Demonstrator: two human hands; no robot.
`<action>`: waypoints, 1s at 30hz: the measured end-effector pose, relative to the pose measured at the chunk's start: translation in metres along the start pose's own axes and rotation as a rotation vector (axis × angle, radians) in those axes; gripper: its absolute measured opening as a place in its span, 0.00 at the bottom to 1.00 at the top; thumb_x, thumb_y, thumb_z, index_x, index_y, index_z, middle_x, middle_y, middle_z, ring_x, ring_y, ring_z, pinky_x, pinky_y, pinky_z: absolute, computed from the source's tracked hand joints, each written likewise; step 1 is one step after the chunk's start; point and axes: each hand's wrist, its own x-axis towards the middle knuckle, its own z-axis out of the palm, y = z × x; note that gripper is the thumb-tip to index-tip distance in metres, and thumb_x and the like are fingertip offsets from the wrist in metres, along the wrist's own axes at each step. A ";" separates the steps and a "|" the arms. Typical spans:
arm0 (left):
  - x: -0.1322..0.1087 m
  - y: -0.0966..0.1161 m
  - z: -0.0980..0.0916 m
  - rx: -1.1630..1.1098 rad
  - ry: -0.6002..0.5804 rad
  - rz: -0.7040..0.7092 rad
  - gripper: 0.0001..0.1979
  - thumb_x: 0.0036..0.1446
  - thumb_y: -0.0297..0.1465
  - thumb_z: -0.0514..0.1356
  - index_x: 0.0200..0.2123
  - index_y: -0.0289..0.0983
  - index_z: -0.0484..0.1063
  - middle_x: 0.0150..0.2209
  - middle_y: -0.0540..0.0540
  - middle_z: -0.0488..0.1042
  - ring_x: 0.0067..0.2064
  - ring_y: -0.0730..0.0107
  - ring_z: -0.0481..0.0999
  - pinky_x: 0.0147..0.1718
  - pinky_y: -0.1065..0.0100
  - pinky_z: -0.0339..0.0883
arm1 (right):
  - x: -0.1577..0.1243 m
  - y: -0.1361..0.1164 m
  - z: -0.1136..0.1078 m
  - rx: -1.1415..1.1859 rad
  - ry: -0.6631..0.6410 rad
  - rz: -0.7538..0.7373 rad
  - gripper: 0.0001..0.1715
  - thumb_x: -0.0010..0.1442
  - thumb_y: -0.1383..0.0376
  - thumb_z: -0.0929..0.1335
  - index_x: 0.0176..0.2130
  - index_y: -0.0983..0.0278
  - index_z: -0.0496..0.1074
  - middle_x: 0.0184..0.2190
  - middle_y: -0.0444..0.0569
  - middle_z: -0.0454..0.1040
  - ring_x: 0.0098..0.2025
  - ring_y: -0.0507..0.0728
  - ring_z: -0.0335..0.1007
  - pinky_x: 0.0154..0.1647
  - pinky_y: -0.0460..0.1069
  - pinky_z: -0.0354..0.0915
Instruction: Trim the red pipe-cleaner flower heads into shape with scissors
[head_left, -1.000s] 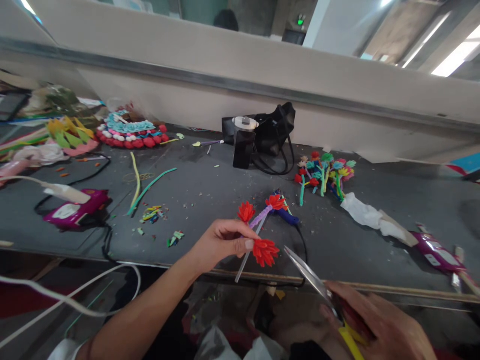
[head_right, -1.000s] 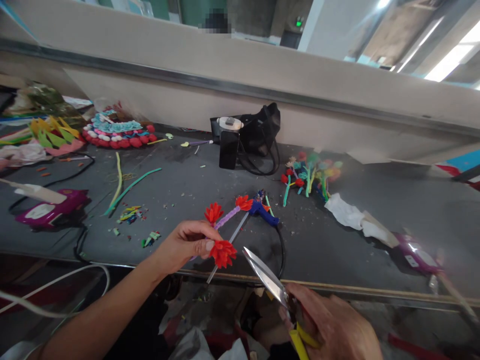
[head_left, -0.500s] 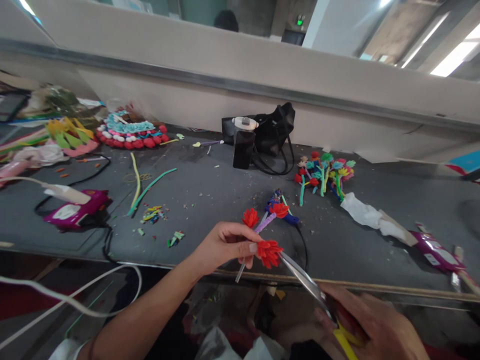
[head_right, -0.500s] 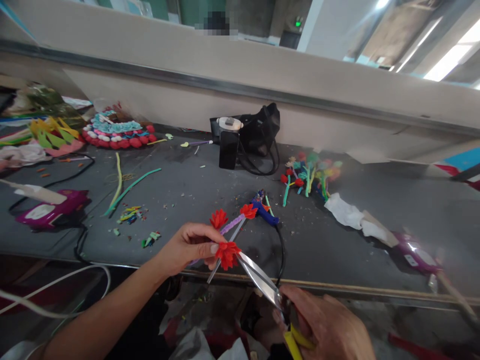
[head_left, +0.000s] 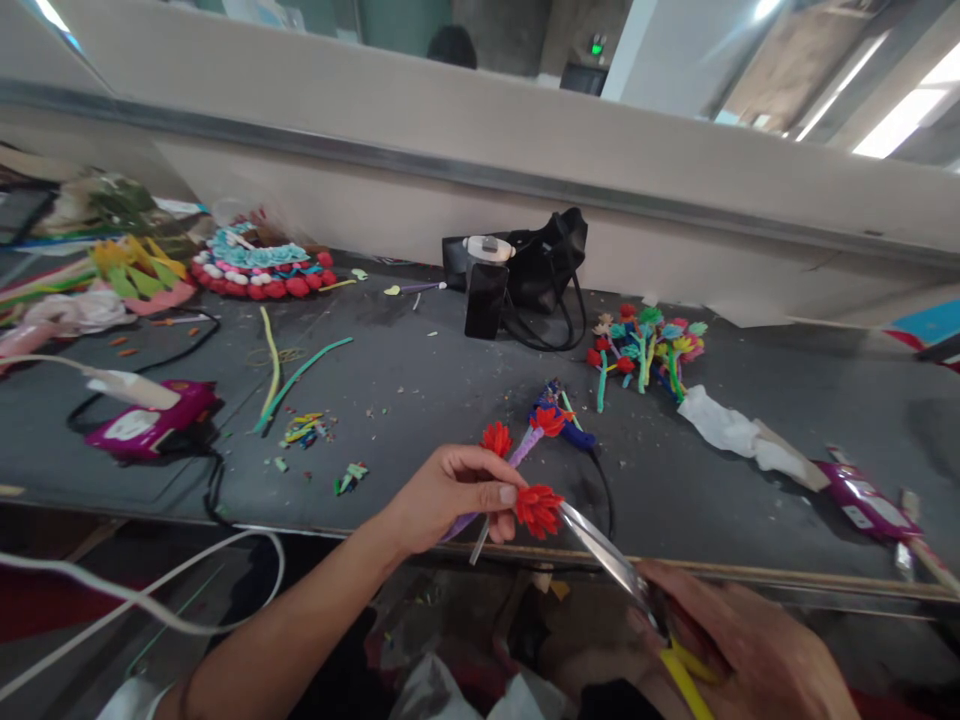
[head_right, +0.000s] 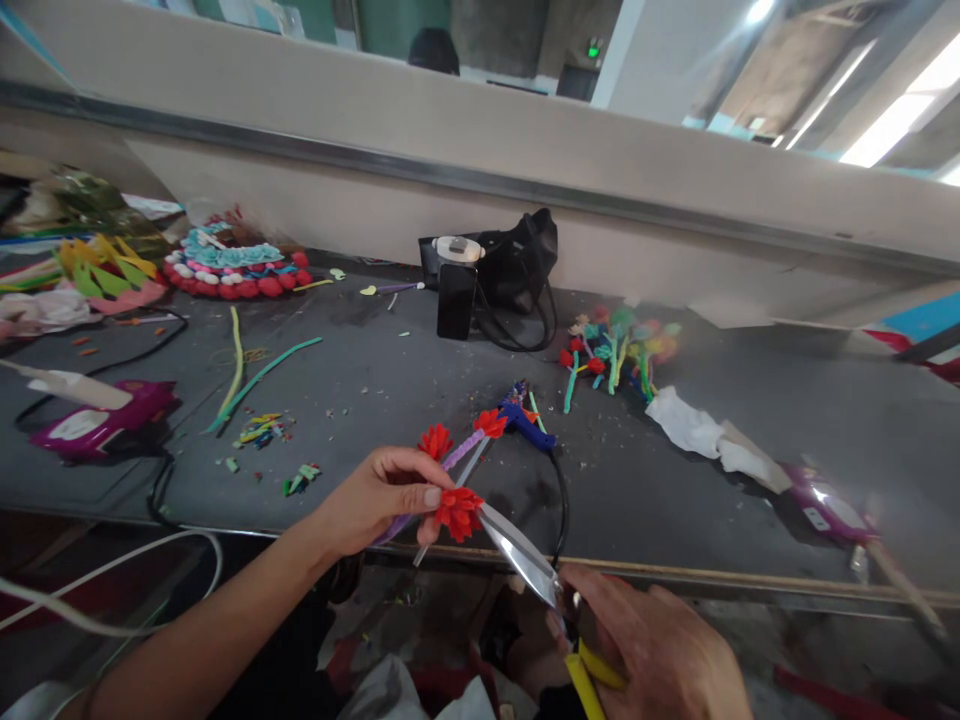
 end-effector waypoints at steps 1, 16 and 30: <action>0.000 0.001 0.000 -0.005 -0.001 -0.003 0.11 0.47 0.32 0.75 0.33 0.32 0.82 0.22 0.45 0.80 0.22 0.72 0.77 0.23 0.72 0.72 | 0.000 0.000 0.000 0.003 0.003 -0.003 0.16 0.61 0.57 0.67 0.49 0.56 0.73 0.25 0.39 0.79 0.19 0.51 0.72 0.20 0.43 0.67; -0.003 0.009 0.000 0.161 0.047 0.213 0.05 0.46 0.26 0.74 0.28 0.34 0.83 0.29 0.46 0.80 0.28 0.77 0.73 0.29 0.74 0.67 | 0.004 -0.001 -0.014 -0.017 -0.013 -0.036 0.13 0.65 0.55 0.65 0.45 0.54 0.75 0.23 0.39 0.78 0.18 0.51 0.71 0.19 0.43 0.66; -0.005 0.015 0.003 0.477 -0.008 0.427 0.04 0.52 0.29 0.71 0.30 0.34 0.83 0.30 0.42 0.80 0.32 0.70 0.77 0.34 0.70 0.71 | 0.005 0.002 -0.015 0.035 0.002 -0.059 0.11 0.64 0.59 0.64 0.46 0.54 0.72 0.22 0.37 0.77 0.19 0.51 0.74 0.21 0.43 0.67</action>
